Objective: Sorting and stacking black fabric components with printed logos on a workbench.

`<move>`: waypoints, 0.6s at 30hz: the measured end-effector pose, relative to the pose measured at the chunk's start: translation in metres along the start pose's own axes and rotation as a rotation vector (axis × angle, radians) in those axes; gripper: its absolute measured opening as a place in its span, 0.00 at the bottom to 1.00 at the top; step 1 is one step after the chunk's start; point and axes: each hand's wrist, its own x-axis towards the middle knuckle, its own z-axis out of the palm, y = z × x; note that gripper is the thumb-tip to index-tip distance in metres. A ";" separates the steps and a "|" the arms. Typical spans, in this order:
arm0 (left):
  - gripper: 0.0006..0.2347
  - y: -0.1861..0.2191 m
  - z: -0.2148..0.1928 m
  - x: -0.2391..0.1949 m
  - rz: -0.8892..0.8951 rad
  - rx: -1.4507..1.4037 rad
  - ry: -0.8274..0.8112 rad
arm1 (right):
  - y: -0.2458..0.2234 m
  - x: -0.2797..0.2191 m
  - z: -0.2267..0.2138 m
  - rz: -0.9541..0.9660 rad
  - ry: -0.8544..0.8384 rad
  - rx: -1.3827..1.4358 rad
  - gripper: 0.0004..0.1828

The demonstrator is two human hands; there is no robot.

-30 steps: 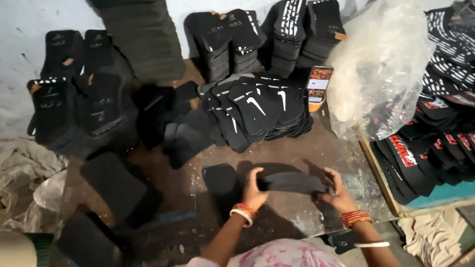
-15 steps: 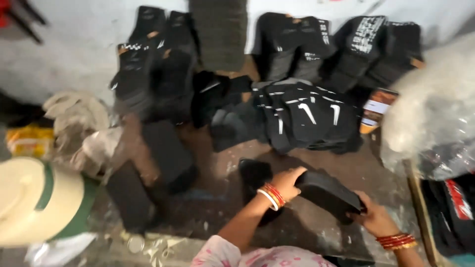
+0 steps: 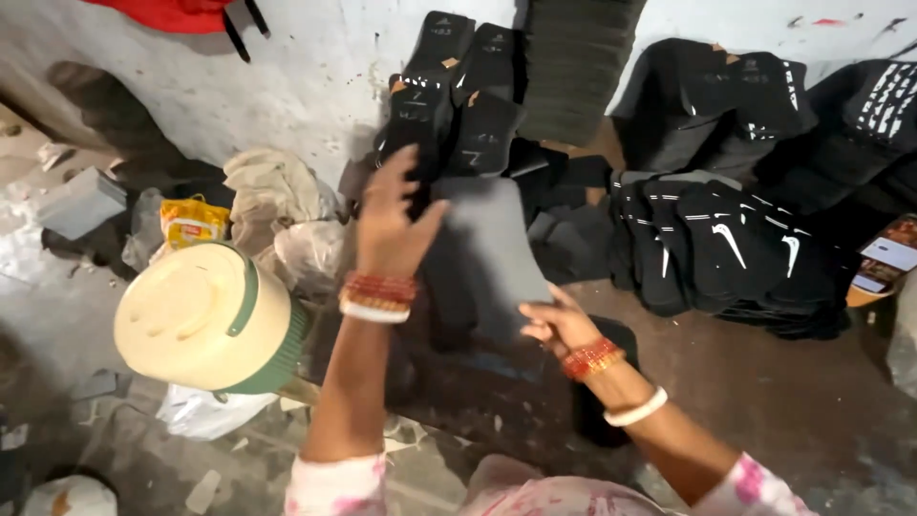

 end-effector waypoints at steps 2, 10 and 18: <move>0.25 -0.018 -0.020 -0.028 -0.042 -0.040 0.096 | 0.009 0.033 0.023 0.075 0.049 0.056 0.34; 0.09 -0.081 0.012 -0.215 -0.572 -0.389 0.254 | 0.046 0.079 0.042 0.350 0.167 0.058 0.39; 0.11 -0.068 0.127 -0.309 -0.812 -0.566 -0.445 | -0.035 0.005 0.023 0.221 0.092 -0.349 0.38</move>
